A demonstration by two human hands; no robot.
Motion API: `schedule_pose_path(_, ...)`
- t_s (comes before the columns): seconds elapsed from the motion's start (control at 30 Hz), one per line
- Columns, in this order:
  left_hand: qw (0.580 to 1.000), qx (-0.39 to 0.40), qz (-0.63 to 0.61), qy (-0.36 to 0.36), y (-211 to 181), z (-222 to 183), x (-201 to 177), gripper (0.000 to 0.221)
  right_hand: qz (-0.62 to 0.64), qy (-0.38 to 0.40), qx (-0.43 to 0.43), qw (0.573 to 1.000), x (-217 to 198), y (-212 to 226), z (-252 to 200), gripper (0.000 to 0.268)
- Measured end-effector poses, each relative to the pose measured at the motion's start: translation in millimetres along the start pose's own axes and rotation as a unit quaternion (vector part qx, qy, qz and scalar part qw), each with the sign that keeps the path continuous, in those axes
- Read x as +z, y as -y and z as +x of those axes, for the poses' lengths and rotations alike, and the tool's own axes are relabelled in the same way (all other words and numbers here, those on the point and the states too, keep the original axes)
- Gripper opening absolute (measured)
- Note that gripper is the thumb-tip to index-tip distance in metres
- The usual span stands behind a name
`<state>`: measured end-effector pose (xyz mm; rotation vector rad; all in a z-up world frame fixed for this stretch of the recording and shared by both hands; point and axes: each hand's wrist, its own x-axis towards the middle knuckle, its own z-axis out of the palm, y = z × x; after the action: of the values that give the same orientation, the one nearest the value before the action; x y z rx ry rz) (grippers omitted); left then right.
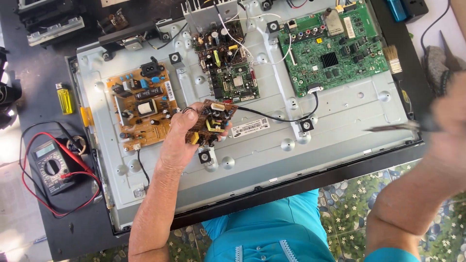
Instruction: Soldering components on a circuit board inside a disassembled television.
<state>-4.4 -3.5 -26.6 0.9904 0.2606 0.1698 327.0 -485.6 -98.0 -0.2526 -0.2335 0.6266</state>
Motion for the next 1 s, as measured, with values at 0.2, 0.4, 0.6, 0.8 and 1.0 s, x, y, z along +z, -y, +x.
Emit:
schedule_pose_path(0.2,1.0,0.001,-0.013,0.001,3.1,0.0,-4.3,0.057,-0.708,0.209,-0.058,0.672,232.4,-221.0,59.4,0.008)
schedule_pose_path(0.4,1.0,0.002,0.017,-0.007,0.3,-0.5,-2.7,0.062,-0.745,0.342,-0.136,0.556,213.8,-284.7,89.0,0.023)
schedule_pose_path(0.6,1.0,0.009,0.017,0.012,-3.6,-1.3,0.3,0.052,-0.698,0.389,-0.126,0.588,219.7,-300.8,94.3,0.015)
schedule_pose_path(0.8,1.0,-0.002,0.014,-0.001,-3.2,-1.4,1.7,0.057,-0.686,0.4,-0.101,0.6,215.3,-300.1,96.6,0.021)
schedule_pose_path(1.0,0.99,0.013,-0.046,-0.135,-0.4,-7.2,30.7,0.037,-0.662,0.326,-0.003,0.676,223.1,-300.9,97.6,0.005)
